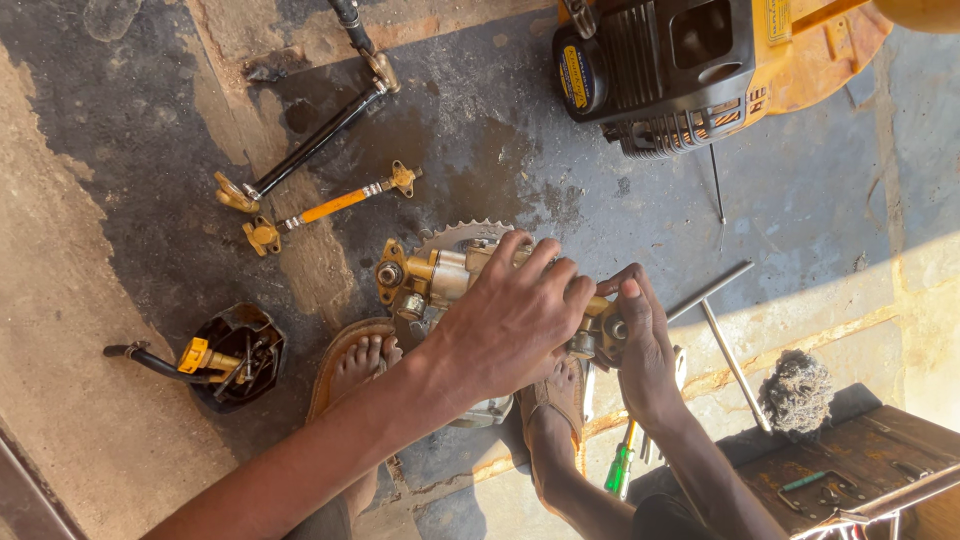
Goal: The person assembles a mechanical component by attaching a metal housing and a black cylindrical part to a gear assembly. They use a T-handle wrench to tighten bolts and secure the parts together on the floor.
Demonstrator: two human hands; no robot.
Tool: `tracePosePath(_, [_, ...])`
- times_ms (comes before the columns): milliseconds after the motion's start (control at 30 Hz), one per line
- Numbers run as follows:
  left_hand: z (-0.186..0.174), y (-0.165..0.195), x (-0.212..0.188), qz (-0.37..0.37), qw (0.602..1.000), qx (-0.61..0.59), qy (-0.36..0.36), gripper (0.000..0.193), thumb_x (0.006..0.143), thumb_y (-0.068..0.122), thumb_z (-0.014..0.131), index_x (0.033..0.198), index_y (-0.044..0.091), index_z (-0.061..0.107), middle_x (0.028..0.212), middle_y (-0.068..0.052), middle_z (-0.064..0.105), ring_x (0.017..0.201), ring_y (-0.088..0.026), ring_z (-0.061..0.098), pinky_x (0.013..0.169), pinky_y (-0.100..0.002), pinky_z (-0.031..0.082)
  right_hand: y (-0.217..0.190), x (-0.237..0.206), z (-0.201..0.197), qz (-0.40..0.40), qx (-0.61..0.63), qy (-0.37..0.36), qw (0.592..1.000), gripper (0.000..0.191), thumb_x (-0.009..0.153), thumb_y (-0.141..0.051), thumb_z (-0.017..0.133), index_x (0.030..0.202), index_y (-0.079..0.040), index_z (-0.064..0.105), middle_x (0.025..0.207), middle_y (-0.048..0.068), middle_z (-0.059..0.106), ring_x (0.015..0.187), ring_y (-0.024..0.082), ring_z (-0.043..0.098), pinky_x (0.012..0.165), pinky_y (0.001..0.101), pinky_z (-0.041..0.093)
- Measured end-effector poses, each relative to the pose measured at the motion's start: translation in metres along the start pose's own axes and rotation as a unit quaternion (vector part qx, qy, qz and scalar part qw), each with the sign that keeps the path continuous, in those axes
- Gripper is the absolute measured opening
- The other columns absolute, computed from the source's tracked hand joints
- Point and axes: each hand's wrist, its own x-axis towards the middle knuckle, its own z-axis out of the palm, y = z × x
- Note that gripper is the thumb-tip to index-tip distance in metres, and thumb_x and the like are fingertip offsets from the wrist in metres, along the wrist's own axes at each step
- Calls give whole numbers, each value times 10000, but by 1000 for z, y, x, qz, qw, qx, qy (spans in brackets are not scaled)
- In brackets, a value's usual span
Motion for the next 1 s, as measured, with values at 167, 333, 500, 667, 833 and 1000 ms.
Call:
tracePosePath(167, [3, 8, -3, 3, 998, 48, 44, 236, 813, 176, 752, 998, 28, 750, 985, -166, 741, 1147, -317, 645, 1060, -576, 451, 0, 0, -1, 0, 4, -2, 1000, 503, 1059, -545, 359, 1078, -75, 538, 636, 23, 502, 495, 78, 420, 437, 244, 325])
tracePosePath(333, [6, 9, 2, 9, 999, 35, 40, 198, 813, 181, 734, 937, 30, 768, 980, -199, 742, 1138, -363, 637, 1025, -620, 454, -1, 0, -3, 28, -7, 4, 1000, 513, 1045, -554, 321, 1104, -97, 548, 662, 16, 508, 510, 74, 439, 445, 242, 346])
tracePosePath(500, [6, 8, 2, 16, 999, 36, 11, 200, 849, 173, 735, 981, 28, 773, 996, -202, 739, 1165, -362, 626, 1048, -617, 459, 1, 1, -6, 27, 20, -16, 999, 490, 1060, -536, 338, 1125, -88, 527, 695, 18, 523, 536, 72, 438, 459, 242, 341])
tracePosePath(667, [3, 9, 3, 16, 999, 38, 30, 352, 760, 187, 726, 1071, 24, 735, 1054, -221, 723, 1161, -390, 617, 1013, -629, 455, 2, 3, -14, 42, -15, -12, 999, 486, 1060, -530, 316, 1183, -102, 513, 756, 64, 524, 592, 102, 478, 511, 281, 409])
tracePosePath(833, [-3, 11, 4, -10, 999, 25, -18, 407, 809, 186, 684, 1146, -42, 678, 1108, -237, 685, 1219, -369, 581, 1098, -601, 408, 11, -7, -16, -3, 158, -52, 986, 512, 1069, -515, 275, 1259, -96, 500, 1039, 109, 601, 865, 217, 593, 677, 421, 460])
tracePosePath(1000, [-6, 4, -1, -7, 998, -57, -33, 576, 752, 288, 723, 1227, -28, 642, 1228, -176, 611, 1331, -343, 473, 1176, -572, 310, 25, -36, -13, 113, 297, 10, 948, 492, 1020, -391, 350, 1236, 5, 546, 1231, 172, 614, 1183, 310, 560, 1038, 534, 393])
